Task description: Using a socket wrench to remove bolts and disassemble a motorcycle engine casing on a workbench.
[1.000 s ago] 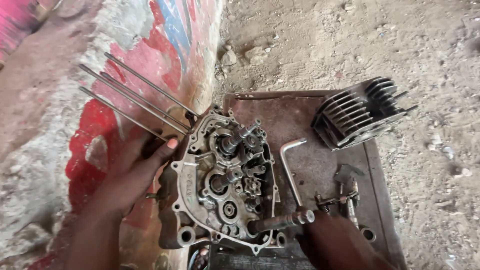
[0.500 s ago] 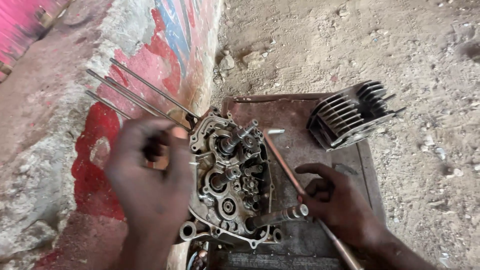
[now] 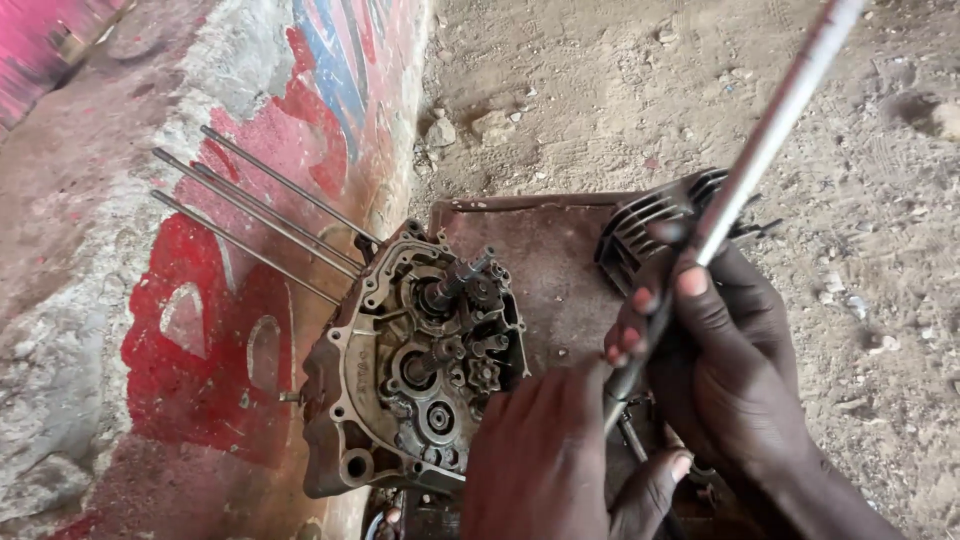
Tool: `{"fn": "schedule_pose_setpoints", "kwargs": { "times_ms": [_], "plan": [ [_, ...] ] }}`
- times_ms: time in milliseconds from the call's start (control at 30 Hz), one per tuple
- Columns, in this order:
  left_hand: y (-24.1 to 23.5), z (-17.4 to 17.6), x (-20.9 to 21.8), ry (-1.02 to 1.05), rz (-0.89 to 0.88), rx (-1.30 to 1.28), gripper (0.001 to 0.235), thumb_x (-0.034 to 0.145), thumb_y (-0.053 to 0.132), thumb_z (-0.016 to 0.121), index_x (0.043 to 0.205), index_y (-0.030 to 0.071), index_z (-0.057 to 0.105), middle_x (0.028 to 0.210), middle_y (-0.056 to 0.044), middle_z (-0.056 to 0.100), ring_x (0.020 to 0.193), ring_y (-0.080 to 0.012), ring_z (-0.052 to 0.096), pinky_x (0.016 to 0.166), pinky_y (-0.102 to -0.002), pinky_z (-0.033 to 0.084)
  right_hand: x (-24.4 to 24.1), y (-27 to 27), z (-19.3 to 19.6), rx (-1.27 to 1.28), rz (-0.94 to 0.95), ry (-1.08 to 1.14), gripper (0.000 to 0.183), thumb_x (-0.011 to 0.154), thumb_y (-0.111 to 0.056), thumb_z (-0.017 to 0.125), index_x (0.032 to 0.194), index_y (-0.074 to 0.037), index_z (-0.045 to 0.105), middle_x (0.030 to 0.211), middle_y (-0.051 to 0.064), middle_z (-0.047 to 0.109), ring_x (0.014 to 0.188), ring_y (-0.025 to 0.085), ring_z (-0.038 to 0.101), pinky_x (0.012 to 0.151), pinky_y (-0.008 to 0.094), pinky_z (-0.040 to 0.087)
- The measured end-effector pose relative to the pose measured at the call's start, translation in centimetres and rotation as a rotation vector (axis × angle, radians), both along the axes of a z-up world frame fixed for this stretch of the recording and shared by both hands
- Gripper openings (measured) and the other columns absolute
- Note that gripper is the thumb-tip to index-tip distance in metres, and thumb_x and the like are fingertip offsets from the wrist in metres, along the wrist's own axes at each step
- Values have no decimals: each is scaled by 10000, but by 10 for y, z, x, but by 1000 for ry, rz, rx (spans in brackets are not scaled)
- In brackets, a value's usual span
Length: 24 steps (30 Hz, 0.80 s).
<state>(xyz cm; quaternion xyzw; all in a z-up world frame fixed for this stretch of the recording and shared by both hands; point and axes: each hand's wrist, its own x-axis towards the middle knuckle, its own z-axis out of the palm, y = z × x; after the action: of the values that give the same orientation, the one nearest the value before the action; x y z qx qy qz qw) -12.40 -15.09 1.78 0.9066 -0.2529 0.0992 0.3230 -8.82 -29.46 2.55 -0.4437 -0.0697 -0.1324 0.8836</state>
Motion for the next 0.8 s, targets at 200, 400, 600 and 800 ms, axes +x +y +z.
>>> {"fn": "schedule_pose_setpoints", "kwargs": {
  "times_ms": [200,400,600,800],
  "plan": [
    [-21,-17,-6,-148,16,-18,355,942,448,600,867,102,628,801,-117,631,739,-359,583,652,-524,393,-6,-7,9,247,209,12,251,1102,-283,482,1064,-46,555,692,28,416,452,103,320,343,248,338],
    [-54,-1,-19,-556,260,-84,456,1123,273,318,718,115,457,684,-88,478,708,-283,507,775,-446,474,-16,-15,23,237,82,88,348,1094,-399,479,948,-89,539,585,-32,299,362,70,227,248,233,257],
    [-73,-20,-38,-582,278,-66,542,1161,322,241,704,158,481,606,-26,394,536,-230,422,621,-421,408,-25,-27,26,129,35,94,360,1103,-403,459,922,-103,541,564,-37,287,332,73,222,234,234,272],
    [-77,-50,-59,367,145,-64,340,1044,583,549,1030,243,568,648,-86,667,491,-401,648,415,-592,455,-19,-33,13,116,29,110,338,1108,-365,468,915,-98,542,557,-35,314,328,78,256,236,246,299]
  ]
}}
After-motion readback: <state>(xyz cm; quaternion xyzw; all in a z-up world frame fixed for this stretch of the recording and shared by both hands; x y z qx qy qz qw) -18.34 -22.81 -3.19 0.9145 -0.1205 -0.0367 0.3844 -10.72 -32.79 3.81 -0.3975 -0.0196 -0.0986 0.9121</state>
